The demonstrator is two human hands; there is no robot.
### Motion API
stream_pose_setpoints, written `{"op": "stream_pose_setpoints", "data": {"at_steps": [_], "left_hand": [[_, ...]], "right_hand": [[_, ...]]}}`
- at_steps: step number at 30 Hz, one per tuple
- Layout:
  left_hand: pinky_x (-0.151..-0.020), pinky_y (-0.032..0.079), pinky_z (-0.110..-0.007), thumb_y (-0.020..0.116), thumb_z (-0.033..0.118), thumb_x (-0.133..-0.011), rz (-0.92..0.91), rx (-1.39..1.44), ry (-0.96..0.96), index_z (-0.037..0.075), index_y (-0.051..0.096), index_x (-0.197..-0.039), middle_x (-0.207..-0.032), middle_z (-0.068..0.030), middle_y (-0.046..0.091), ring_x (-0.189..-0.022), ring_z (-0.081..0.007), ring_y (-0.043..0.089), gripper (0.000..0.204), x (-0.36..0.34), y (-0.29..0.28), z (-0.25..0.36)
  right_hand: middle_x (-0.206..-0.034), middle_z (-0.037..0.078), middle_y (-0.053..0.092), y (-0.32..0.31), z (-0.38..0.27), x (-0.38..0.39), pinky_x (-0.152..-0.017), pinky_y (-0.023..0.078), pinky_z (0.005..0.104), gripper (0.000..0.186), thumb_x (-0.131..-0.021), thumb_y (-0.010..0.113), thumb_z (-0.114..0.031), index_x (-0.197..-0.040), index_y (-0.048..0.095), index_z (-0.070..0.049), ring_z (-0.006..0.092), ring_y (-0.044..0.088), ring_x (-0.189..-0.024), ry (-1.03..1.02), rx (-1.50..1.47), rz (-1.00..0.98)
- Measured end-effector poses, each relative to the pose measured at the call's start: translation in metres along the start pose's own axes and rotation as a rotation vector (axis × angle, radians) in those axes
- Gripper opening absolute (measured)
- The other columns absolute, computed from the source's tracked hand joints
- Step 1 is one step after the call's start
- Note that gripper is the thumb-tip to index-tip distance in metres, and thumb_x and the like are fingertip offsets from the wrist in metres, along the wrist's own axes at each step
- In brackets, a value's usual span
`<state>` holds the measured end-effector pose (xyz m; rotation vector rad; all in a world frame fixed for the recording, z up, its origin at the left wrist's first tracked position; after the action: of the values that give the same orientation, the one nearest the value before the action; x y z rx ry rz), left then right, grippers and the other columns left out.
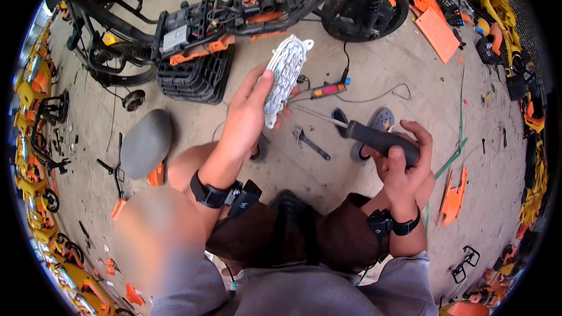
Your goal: The person sits on the floor and uses a screwdriver to work on a white electronic component, repeatedly prying and adjusting parts of the casing. The person holds the component in one hand and manipulates it with the tool in the other.
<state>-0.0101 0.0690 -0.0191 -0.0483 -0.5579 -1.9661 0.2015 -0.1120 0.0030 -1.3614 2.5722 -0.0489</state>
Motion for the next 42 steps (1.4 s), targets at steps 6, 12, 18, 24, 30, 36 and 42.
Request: {"op": "stream_pose_setpoints", "data": {"at_steps": [6, 12, 18, 24, 30, 36, 42], "left_hand": [[-0.059, 0.046, -0.025, 0.03, 0.031, -0.11, -0.052, 0.001, -0.039, 0.006, 0.038, -0.147, -0.106, -0.0143, 0.069, -0.075, -0.0126, 0.06, 0.045, 0.0, -0.001, -0.004], [-0.059, 0.046, -0.025, 0.033, 0.031, -0.11, -0.053, -0.005, -0.046, 0.006, 0.037, -0.147, -0.105, -0.0132, 0.069, -0.075, -0.0124, 0.06, 0.045, 0.002, -0.002, -0.005], [-0.058, 0.045, -0.025, 0.036, 0.031, -0.109, -0.036, -0.059, -0.024, 0.007, 0.038, -0.146, -0.103, -0.0111, 0.068, -0.078, -0.0127, 0.062, 0.045, 0.0, -0.006, -0.007], [-0.057, 0.044, -0.024, 0.036, 0.033, -0.108, -0.025, -0.068, -0.043, 0.008, 0.039, -0.146, -0.104, -0.0095, 0.066, -0.078, -0.0135, 0.062, 0.045, 0.003, -0.002, -0.005], [-0.057, 0.044, -0.025, 0.036, 0.033, -0.108, -0.033, -0.072, -0.052, 0.009, 0.038, -0.146, -0.104, -0.0096, 0.066, -0.078, -0.0136, 0.062, 0.045, 0.004, -0.001, -0.005], [-0.058, 0.044, -0.025, 0.038, 0.033, -0.107, -0.007, -0.07, -0.027, 0.01, 0.038, -0.146, -0.104, -0.0095, 0.066, -0.077, -0.0132, 0.061, 0.045, 0.004, -0.002, -0.003], [-0.059, 0.043, -0.025, 0.038, 0.031, -0.107, -0.004, -0.079, -0.042, 0.01, 0.038, -0.146, -0.103, -0.0091, 0.066, -0.077, -0.0127, 0.06, 0.044, 0.005, -0.002, -0.004]], "right_hand": [[-0.104, 0.016, 0.062, 0.007, -0.005, -0.003, -0.084, 0.047, 0.0307, 0.056, -0.094, 0.065, -0.019, -0.138, 0.037, 0.002, 0.0167, 0.059, -0.09, -0.196, 0.015, -0.107], [-0.103, 0.014, 0.059, -0.003, 0.01, -0.001, -0.08, 0.046, 0.0267, 0.053, -0.093, 0.063, -0.012, -0.138, 0.038, 0.001, 0.0146, 0.056, -0.09, 0.058, -0.009, -0.03], [-0.098, 0.008, 0.058, 0.012, -0.003, -0.007, -0.066, 0.04, 0.0192, 0.048, -0.098, 0.057, -0.01, -0.14, 0.037, 0.0, 0.0078, 0.051, -0.079, -0.163, 0.017, -0.061], [-0.098, 0.006, 0.056, 0.008, 0.014, -0.007, -0.061, 0.039, 0.0183, 0.048, -0.098, 0.057, -0.008, -0.141, 0.037, 0.0, 0.006, 0.048, -0.074, 0.044, -0.123, -0.053], [-0.101, 0.007, 0.055, 0.01, 0.004, -0.009, -0.06, 0.039, 0.0189, 0.048, -0.098, 0.054, -0.008, -0.143, 0.037, 0.0, 0.0058, 0.048, -0.076, -0.019, -0.032, -0.056], [-0.104, 0.008, 0.055, 0.011, 0.002, -0.01, -0.065, 0.042, 0.0206, 0.049, -0.099, 0.055, -0.011, -0.143, 0.037, 0.0, 0.0082, 0.05, -0.081, -0.076, 0.031, -0.069], [-0.107, 0.009, 0.054, 0.009, 0.005, -0.009, -0.073, 0.043, 0.0219, 0.052, -0.094, 0.055, -0.006, -0.143, 0.037, 0.0, 0.0104, 0.05, -0.088, 0.158, 0.007, -0.048]]}}
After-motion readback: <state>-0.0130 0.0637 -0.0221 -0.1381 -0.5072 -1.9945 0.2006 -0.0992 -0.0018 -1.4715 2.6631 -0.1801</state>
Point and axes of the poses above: each hand's wrist, its own x-axis away from the middle knuckle, its own y-axis out of the palm, z = x × y, the point moved 5 cm from there along -x, towards the middle knuckle
